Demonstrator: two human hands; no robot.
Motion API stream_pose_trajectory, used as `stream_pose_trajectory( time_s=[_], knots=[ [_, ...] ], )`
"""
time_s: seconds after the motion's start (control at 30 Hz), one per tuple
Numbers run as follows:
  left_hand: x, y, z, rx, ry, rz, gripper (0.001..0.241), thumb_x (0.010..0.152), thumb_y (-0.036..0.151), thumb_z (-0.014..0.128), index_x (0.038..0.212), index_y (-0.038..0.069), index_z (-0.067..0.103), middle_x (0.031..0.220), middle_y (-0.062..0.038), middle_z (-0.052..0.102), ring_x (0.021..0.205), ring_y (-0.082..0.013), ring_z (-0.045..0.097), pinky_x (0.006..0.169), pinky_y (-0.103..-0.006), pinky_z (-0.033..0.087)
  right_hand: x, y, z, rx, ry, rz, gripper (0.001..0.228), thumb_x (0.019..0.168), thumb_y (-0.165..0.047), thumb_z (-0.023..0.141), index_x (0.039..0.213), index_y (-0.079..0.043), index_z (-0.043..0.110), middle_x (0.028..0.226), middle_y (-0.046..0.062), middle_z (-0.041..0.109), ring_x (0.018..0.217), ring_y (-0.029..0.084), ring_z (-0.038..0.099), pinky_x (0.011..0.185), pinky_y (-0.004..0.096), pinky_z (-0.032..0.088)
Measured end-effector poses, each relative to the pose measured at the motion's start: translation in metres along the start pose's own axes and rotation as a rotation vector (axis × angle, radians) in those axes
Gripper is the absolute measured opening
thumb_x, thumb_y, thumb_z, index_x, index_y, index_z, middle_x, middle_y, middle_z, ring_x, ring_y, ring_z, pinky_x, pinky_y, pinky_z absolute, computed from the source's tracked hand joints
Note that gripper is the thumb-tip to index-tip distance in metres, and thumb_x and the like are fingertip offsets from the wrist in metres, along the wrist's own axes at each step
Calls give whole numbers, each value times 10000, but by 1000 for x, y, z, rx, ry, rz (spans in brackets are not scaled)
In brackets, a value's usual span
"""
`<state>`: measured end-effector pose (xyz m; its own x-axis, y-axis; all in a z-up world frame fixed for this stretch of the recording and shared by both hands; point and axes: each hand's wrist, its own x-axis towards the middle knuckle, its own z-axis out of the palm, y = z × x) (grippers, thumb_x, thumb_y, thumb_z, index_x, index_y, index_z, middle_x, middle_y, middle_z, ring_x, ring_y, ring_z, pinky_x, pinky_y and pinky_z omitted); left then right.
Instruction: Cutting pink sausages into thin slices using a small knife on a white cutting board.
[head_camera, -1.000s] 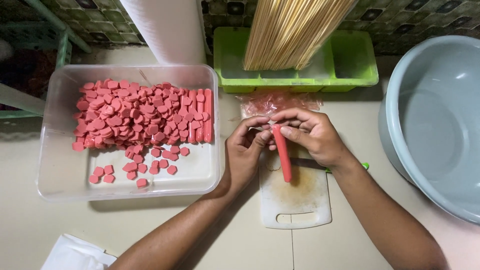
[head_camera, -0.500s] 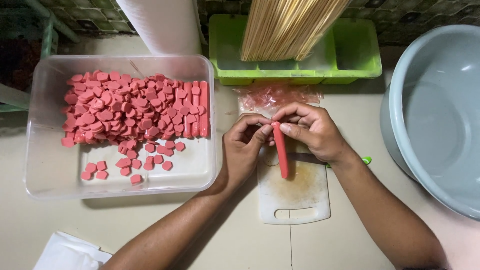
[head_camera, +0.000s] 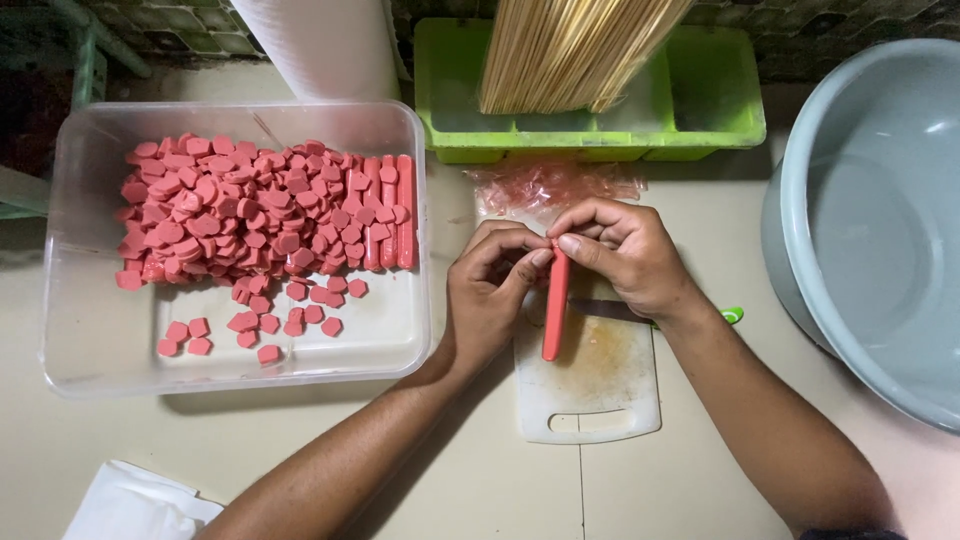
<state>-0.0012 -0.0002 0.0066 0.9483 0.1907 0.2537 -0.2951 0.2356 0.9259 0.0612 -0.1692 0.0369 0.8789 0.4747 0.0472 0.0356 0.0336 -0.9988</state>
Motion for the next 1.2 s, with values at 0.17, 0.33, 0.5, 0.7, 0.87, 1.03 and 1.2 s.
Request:
stream_pose_trajectory(
  time_s=[0.17, 0.33, 0.5, 0.7, 0.87, 1.03, 1.2],
  knots=[
    [0, 0, 1, 10, -14, -6, 106, 980, 92, 711, 1036, 2, 719, 974, -97, 608, 786, -136, 675, 696, -308, 622, 0, 1, 3, 9, 38, -3, 166, 927, -123, 714, 1046, -6, 713, 726, 49, 652, 701, 36, 523, 651, 161, 445],
    [-1, 3, 2, 3, -22, -23, 101, 981, 82, 705, 1028, -6, 715, 965, -98, 598, 788, -143, 676, 702, -305, 630, -1, 4, 6, 4, 76, -13, 141, 899, -104, 737, 1006, -15, 716, 664, 24, 613, 647, 10, 476, 602, 130, 399],
    [-2, 2, 2, 28, -32, 6, 87, 987, 79, 695, 1011, -3, 711, 958, -103, 593, 774, -156, 697, 683, -311, 631, -3, -5, 10, 20, 119, -26, 117, 901, -79, 729, 985, -5, 699, 657, 38, 606, 628, 28, 460, 575, 145, 393],
    [-2, 1, 2, 61, -47, 63, 91, 980, 91, 707, 1011, 7, 720, 951, -107, 580, 776, -155, 667, 695, -334, 600, -1, -2, 9, 50, 159, -19, 133, 898, -102, 732, 990, -14, 694, 668, 66, 650, 607, 26, 536, 567, 152, 466],
    [-6, 15, 7, 105, -52, 109, 84, 957, 97, 735, 1005, 28, 737, 946, -112, 606, 785, -158, 621, 703, -314, 578, -1, -6, 9, 116, 178, -68, 151, 910, -94, 717, 1005, 15, 672, 701, 120, 687, 616, 90, 643, 582, 199, 542],
    [-12, 23, 9, 156, -89, 188, 74, 950, 106, 741, 974, 35, 748, 947, -129, 622, 816, -207, 660, 711, -330, 576, -3, -17, 10, 171, 212, -108, 156, 897, -105, 726, 982, 16, 678, 692, 106, 678, 599, 86, 647, 566, 207, 577],
    [-21, 34, 16, 170, -141, 201, 59, 935, 91, 744, 964, 42, 755, 967, -140, 673, 870, -216, 701, 743, -311, 596, -3, -14, 3, 253, 222, -145, 157, 893, -78, 729, 982, 39, 672, 698, 140, 693, 592, 136, 700, 561, 243, 610]
  ],
)
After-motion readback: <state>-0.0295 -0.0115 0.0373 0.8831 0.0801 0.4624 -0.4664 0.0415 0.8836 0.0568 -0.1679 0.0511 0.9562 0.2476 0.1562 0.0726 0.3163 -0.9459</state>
